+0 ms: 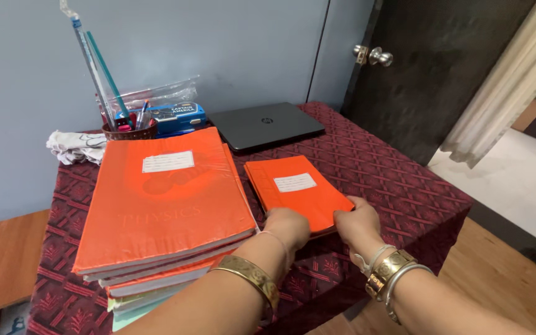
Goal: The person repeatedly picks books and notebooks from a low wooden shelf and places them onto a stack on a nearby table. The person handles items one at a time, including textbooks and notebooks, and continues until the shelf is empty.
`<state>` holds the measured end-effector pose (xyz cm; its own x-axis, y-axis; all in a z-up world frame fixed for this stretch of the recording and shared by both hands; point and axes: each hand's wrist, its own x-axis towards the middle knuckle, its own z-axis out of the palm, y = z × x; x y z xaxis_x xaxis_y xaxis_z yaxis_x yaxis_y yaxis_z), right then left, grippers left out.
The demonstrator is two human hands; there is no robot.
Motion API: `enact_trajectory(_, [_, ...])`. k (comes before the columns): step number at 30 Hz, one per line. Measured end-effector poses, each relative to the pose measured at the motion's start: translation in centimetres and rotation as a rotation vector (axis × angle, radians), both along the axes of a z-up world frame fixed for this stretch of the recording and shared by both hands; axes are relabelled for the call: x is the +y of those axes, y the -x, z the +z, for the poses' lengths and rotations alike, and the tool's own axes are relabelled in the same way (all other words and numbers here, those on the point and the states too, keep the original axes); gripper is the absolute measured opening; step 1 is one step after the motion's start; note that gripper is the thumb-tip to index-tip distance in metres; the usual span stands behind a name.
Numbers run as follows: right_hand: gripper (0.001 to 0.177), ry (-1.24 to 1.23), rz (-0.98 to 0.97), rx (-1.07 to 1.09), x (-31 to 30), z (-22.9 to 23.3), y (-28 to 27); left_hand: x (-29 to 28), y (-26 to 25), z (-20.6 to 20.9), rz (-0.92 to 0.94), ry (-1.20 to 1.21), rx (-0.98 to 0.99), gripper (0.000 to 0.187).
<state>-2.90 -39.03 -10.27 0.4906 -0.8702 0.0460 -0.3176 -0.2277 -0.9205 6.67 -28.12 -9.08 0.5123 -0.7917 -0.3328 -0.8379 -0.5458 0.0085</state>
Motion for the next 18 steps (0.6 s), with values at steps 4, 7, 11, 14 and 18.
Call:
enact_trajectory(4, [0.060, 0.258, -0.078, 0.165, -0.4, -0.8, -0.3, -0.7, 0.1, -2.0, 0.233, 0.061, 0.157, 0.044])
enact_trajectory(7, [0.058, 0.420, -0.071, 0.125, 0.6, 0.5, -0.9, 1.1, 1.8, -0.5, 0.425, 0.502, 0.363, 0.047])
enact_trajectory(11, [0.051, 0.446, 0.075, -0.161, 4.9, 3.7, -1.9, 5.4, 4.0, 4.0, 0.586, 1.009, 0.554, 0.060])
enact_trajectory(14, [0.049, 0.448, 0.182, -0.311, 9.5, 7.0, -3.0, 9.4, 4.2, 7.2, 0.571, 1.225, 0.450, 0.062])
enact_trajectory(18, [0.047, 0.371, 0.304, -0.428, 17.8, 10.6, -4.2, 16.9, 3.5, 9.5, 0.671, 1.443, 0.363, 0.063])
